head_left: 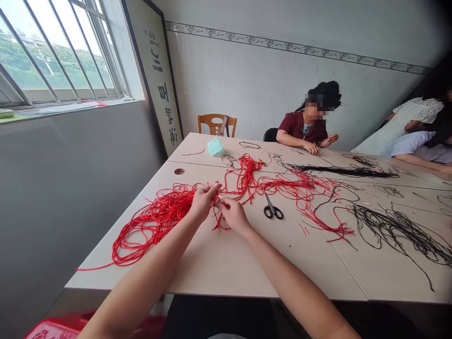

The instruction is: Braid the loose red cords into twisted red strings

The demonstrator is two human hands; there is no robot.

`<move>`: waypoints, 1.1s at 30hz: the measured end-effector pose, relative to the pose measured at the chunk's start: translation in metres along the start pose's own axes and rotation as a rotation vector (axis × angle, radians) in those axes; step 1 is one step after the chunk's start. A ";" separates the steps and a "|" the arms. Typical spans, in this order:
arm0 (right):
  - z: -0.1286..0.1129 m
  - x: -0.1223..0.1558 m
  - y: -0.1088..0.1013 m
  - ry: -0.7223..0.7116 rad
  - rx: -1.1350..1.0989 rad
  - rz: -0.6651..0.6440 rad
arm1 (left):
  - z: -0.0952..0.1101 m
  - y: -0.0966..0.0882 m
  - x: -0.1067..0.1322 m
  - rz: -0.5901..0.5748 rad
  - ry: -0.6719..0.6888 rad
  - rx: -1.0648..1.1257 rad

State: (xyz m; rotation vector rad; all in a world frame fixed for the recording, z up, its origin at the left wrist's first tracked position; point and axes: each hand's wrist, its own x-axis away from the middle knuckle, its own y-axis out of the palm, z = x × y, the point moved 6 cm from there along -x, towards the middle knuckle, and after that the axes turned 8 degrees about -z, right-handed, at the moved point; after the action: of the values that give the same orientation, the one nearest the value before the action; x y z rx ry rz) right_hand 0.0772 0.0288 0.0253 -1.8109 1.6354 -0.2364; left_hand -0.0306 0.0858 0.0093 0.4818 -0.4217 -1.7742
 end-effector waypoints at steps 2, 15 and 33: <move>-0.005 0.004 0.003 -0.028 0.117 -0.028 | 0.004 -0.004 -0.001 0.044 0.026 0.008; -0.048 0.071 0.029 -0.323 0.526 -0.352 | 0.015 -0.011 -0.003 0.089 0.052 0.002; -0.095 -0.038 -0.059 -0.158 0.412 -0.329 | 0.055 0.030 0.025 -0.263 -0.016 -0.231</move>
State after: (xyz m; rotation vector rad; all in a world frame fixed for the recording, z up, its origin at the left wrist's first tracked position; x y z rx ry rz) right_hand 0.0656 0.0294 0.1429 -1.7141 1.0785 -0.5217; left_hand -0.0410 0.0564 0.0690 0.3719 -0.1649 -2.0521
